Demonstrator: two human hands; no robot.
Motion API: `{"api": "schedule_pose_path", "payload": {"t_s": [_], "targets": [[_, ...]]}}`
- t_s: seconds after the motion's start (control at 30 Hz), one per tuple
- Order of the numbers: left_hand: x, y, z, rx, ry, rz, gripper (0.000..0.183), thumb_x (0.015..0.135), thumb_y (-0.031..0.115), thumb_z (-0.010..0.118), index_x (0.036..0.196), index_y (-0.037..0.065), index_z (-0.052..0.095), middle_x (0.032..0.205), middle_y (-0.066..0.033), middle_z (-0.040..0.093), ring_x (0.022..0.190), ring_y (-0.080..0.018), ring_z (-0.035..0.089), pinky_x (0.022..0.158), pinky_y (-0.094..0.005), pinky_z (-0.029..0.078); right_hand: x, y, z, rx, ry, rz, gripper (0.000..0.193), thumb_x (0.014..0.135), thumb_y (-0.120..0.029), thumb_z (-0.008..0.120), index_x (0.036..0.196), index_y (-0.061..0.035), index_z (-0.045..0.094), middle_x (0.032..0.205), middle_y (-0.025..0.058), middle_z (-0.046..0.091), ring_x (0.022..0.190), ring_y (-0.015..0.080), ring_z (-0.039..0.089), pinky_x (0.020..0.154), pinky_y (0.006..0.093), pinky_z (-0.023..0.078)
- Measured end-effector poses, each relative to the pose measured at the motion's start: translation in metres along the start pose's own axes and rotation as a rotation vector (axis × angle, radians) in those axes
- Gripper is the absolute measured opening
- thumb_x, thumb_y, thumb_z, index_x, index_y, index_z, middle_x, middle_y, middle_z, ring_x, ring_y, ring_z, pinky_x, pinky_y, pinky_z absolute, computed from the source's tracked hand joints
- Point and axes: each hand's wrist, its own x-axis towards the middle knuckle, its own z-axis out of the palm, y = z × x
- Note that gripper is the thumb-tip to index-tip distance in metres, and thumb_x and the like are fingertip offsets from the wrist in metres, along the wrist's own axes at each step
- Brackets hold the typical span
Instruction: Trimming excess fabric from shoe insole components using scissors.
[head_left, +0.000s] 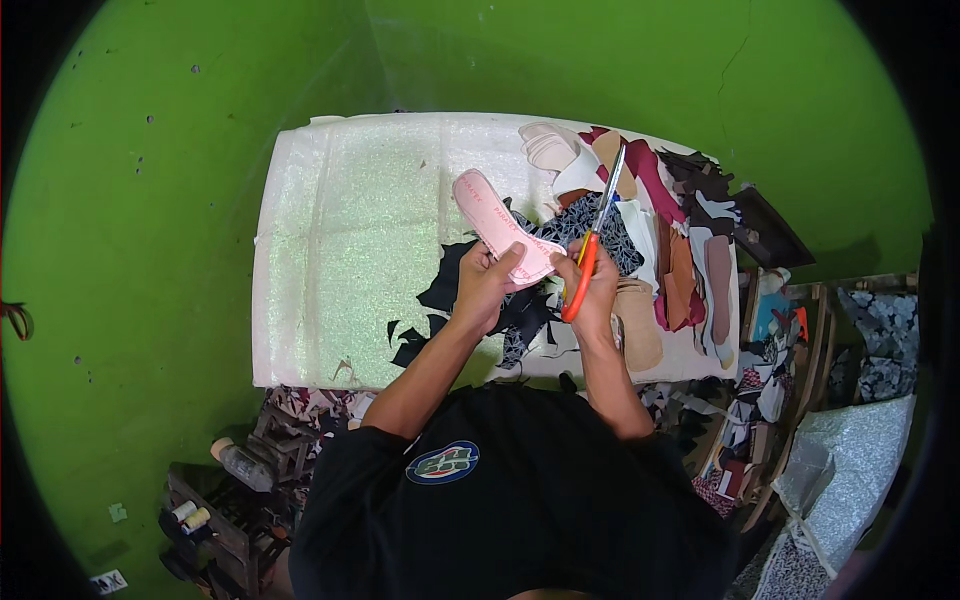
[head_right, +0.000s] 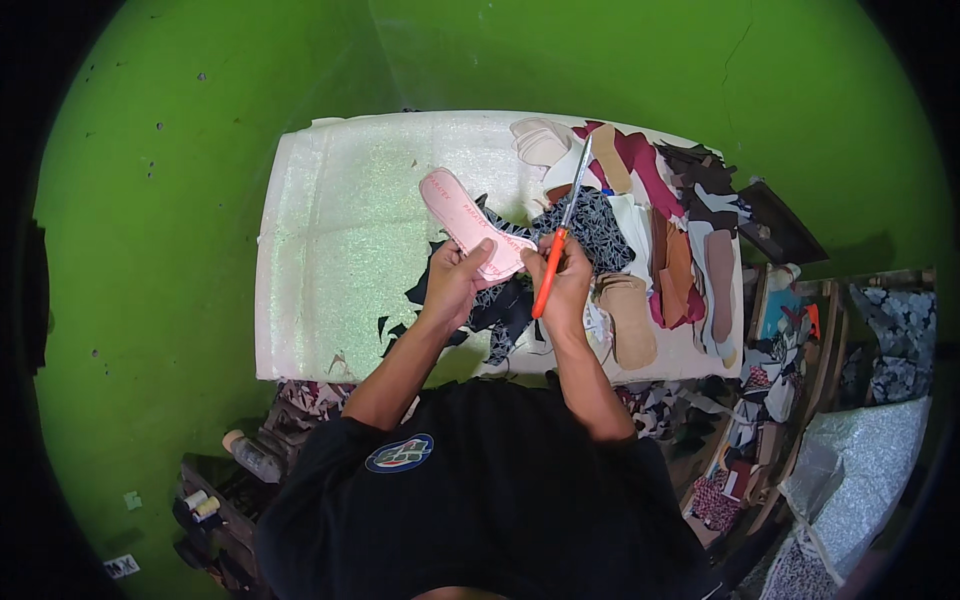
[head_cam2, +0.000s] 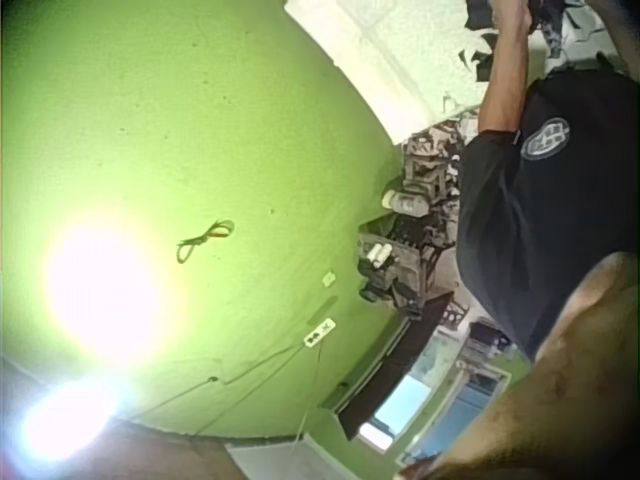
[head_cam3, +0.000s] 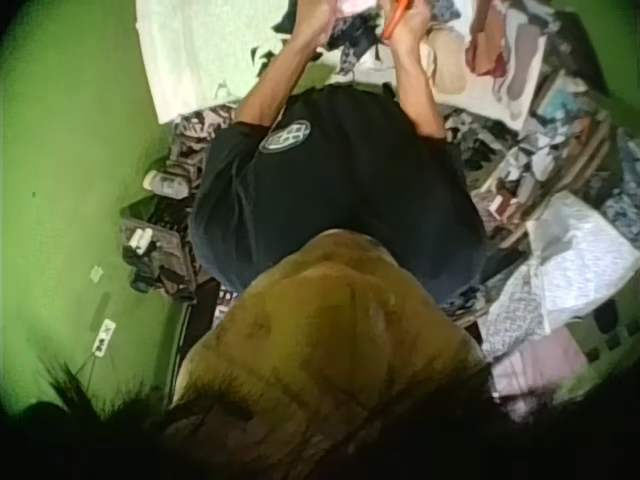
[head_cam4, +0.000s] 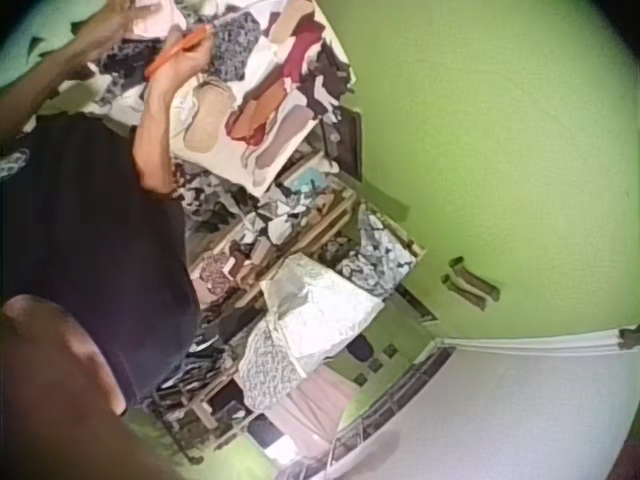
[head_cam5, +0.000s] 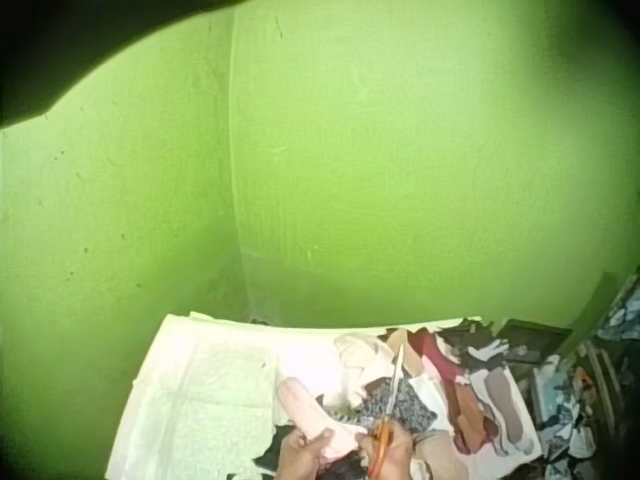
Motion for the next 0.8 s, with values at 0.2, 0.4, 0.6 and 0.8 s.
{"api": "schedule_pose_path", "payload": {"t_s": [0.2, 0.4, 0.6, 0.8], "targets": [[-0.003, -0.005, -0.001, 0.085, 0.035, 0.155, 0.019, 0.084, 0.003, 0.063, 0.101, -0.005, 0.057, 0.093, -0.0108, 0.065, 0.079, -0.0127, 0.063, 0.07, -0.0256, 0.052, -0.009, 0.003, 0.002, -0.121, 0.011, -0.116, 0.019, 0.076, -0.005, 0.07, 0.085, -0.0022, 0.054, 0.071, -0.0018, 0.051, 0.059, 0.0038, 0.045, 0.052, 0.0183, 0.037], [-0.006, -0.001, -0.002, 0.188, 0.046, 0.175, 0.02, 0.083, 0.001, 0.064, 0.1, -0.006, 0.057, 0.093, -0.0114, 0.065, 0.078, -0.0129, 0.063, 0.071, -0.0254, 0.051, -0.017, 0.0, 0.005, -0.173, 0.025, -0.088, 0.021, 0.075, -0.009, 0.071, 0.084, -0.0008, 0.054, 0.066, -0.0018, 0.051, 0.057, 0.0037, 0.044, 0.051, 0.019, 0.037], [-0.011, 0.006, -0.002, 0.226, 0.042, 0.16, 0.019, 0.083, 0.0, 0.063, 0.1, -0.005, 0.056, 0.093, -0.0114, 0.065, 0.078, -0.0133, 0.063, 0.071, -0.0253, 0.051, -0.022, -0.007, 0.007, -0.072, -0.016, -0.035, 0.017, 0.079, -0.007, 0.069, 0.085, -0.001, 0.054, 0.065, -0.0014, 0.052, 0.052, 0.004, 0.044, 0.047, 0.0182, 0.036], [-0.011, 0.027, -0.001, 0.155, 0.029, 0.209, 0.017, 0.084, 0.0, 0.063, 0.098, -0.001, 0.054, 0.086, -0.0069, 0.063, 0.071, -0.0101, 0.06, 0.063, -0.0229, 0.049, -0.04, -0.032, -0.018, 0.067, -0.27, 0.196, 0.015, 0.087, -0.013, 0.06, 0.093, -0.0004, 0.055, 0.072, 0.0004, 0.055, 0.049, 0.0034, 0.044, 0.044, 0.0168, 0.034]]}}
